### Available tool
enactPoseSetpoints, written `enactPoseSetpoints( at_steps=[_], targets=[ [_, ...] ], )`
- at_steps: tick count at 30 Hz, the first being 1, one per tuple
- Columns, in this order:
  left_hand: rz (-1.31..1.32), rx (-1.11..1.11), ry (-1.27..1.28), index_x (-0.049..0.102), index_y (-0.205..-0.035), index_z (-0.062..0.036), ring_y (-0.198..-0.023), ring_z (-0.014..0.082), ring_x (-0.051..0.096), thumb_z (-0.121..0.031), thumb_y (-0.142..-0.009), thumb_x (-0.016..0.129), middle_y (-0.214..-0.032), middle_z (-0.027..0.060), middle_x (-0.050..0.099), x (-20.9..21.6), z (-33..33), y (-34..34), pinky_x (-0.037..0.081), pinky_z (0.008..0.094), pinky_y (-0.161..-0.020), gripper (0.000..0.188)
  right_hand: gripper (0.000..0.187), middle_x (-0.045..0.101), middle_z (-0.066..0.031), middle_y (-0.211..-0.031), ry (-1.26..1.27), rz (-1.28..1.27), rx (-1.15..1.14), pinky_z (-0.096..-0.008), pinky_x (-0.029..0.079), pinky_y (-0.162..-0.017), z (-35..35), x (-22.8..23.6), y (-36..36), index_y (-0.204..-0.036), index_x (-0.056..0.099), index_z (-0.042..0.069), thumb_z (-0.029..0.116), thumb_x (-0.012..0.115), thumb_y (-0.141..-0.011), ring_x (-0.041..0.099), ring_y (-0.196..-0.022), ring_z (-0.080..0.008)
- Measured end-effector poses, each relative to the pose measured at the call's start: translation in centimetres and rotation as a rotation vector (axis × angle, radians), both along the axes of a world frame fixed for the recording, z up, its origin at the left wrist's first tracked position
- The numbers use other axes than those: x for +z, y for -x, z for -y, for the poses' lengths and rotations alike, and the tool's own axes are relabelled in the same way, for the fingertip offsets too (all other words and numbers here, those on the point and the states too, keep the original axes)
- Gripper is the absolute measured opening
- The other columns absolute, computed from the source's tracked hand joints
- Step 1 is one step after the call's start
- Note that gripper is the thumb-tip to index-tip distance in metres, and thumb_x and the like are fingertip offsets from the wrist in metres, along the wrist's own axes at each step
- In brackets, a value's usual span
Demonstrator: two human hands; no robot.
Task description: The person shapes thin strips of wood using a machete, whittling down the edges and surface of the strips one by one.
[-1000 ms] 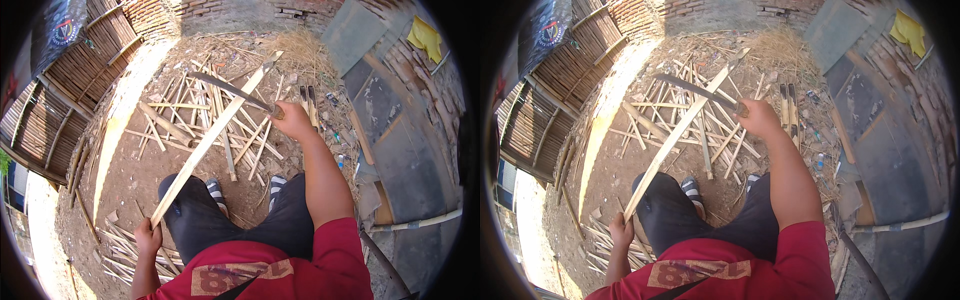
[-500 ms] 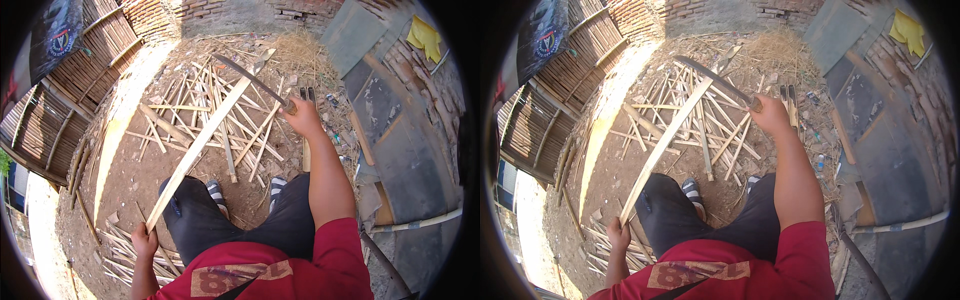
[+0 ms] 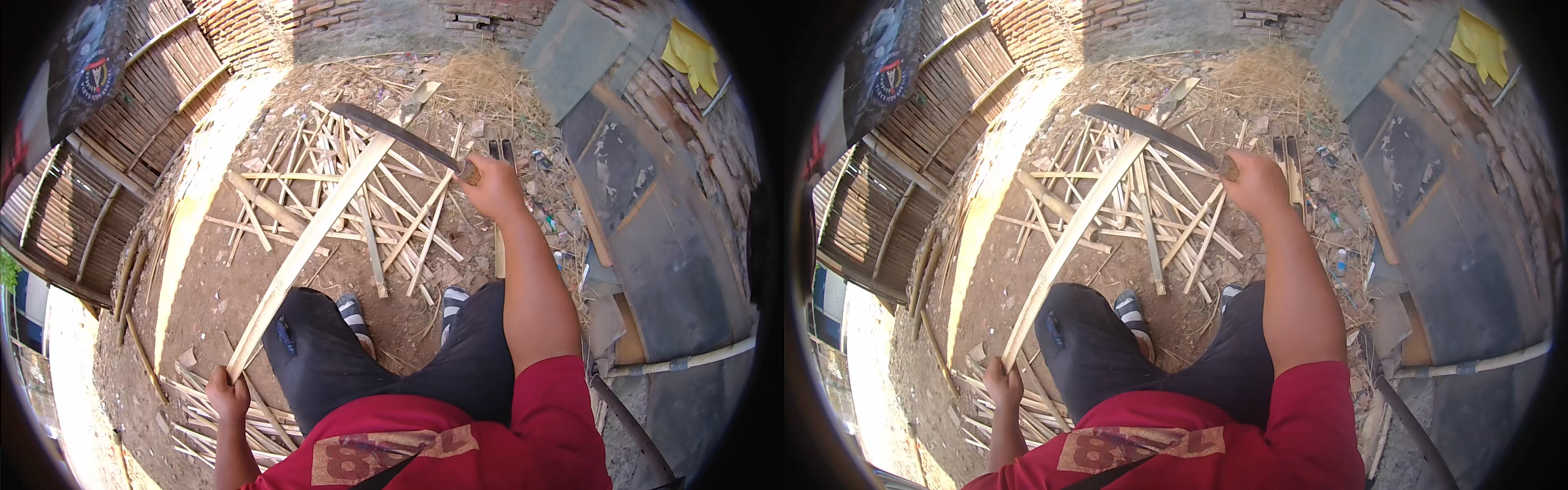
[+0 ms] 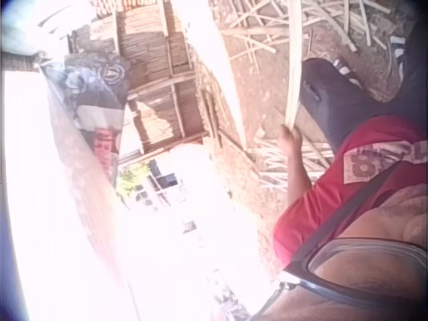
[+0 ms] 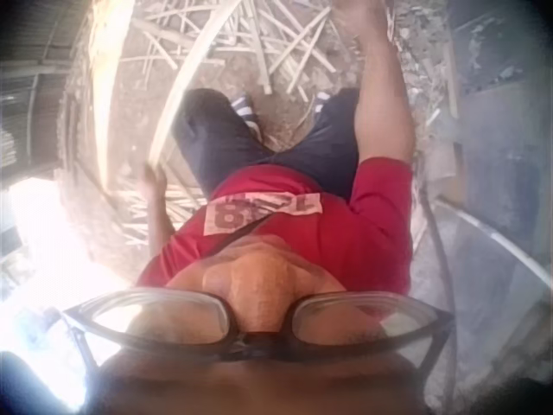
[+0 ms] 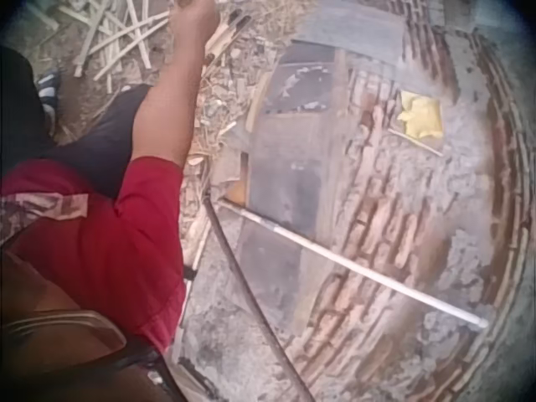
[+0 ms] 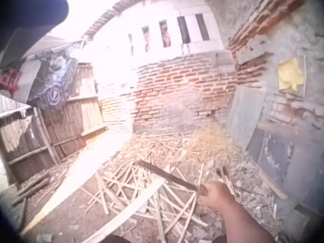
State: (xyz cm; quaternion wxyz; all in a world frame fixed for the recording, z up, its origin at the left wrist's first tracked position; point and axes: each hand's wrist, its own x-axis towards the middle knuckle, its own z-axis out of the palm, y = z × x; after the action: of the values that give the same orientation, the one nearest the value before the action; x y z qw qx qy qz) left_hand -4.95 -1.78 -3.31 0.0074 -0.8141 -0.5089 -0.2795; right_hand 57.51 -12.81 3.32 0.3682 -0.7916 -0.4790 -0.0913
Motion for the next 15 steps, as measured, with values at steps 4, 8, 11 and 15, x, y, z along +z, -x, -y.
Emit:
enactPoseSetpoints(
  at_steps=[4, 8, 11, 15],
  targets=[
    [-0.023, -0.012, 0.0, 0.048, -0.072, -0.0029, -0.057, 0.042, 0.053, -0.006, -0.076, 0.064, -0.062, 0.02, 0.052, 0.2, 0.5, -0.6, 0.041, 0.0475, -0.053, 0.017, 0.04, 0.072, -0.0156, -0.096, 0.115, 0.171, 0.167, -0.0479, 0.054, -0.081, -1.0, 2.1, 3.6, -0.112, 0.07, 0.01, 0.025, 0.081, -0.076, 0.069, -0.095, -0.0383],
    [-0.027, -0.015, 0.09, 0.047, -0.071, -0.0029, -0.057, 0.0425, 0.053, -0.006, -0.074, 0.063, -0.062, 0.0197, 0.052, 0.0, -0.2, 0.8, 0.041, 0.0476, -0.054, 0.017, 0.038, 0.073, -0.0168, -0.096, 0.048, -0.053, -0.037, -0.0487, 0.055, -0.08, -0.6, 0.4, 0.2, -0.112, 0.072, 0.009, 0.026, 0.082, -0.079, 0.069, -0.094, -0.0392],
    [-0.074, -0.048, 0.111, 0.045, -0.07, -0.0027, -0.058, 0.0437, 0.053, -0.006, -0.071, 0.062, -0.062, 0.0197, 0.052, 1.0, 0.3, -0.6, 0.041, 0.0484, -0.054, 0.017, 0.036, 0.074, -0.0193, -0.097, 0.039, -0.083, -0.136, -0.0499, 0.055, -0.08, 0.2, -0.5, -0.7, -0.112, 0.073, 0.009, 0.028, 0.08, -0.082, 0.07, -0.093, -0.0401],
    [-0.141, -0.084, 0.051, 0.045, -0.07, -0.0026, -0.058, 0.0444, 0.053, -0.007, -0.07, 0.062, -0.062, 0.02, 0.051, -0.7, -0.6, 0.5, 0.042, 0.0495, -0.054, 0.018, 0.035, 0.073, -0.0168, -0.098, 0.103, 0.025, -0.009, -0.0491, 0.055, -0.082, -0.6, -0.4, 0.7, -0.111, 0.072, 0.01, 0.026, 0.078, -0.081, 0.069, -0.094, -0.0396]
  ],
)
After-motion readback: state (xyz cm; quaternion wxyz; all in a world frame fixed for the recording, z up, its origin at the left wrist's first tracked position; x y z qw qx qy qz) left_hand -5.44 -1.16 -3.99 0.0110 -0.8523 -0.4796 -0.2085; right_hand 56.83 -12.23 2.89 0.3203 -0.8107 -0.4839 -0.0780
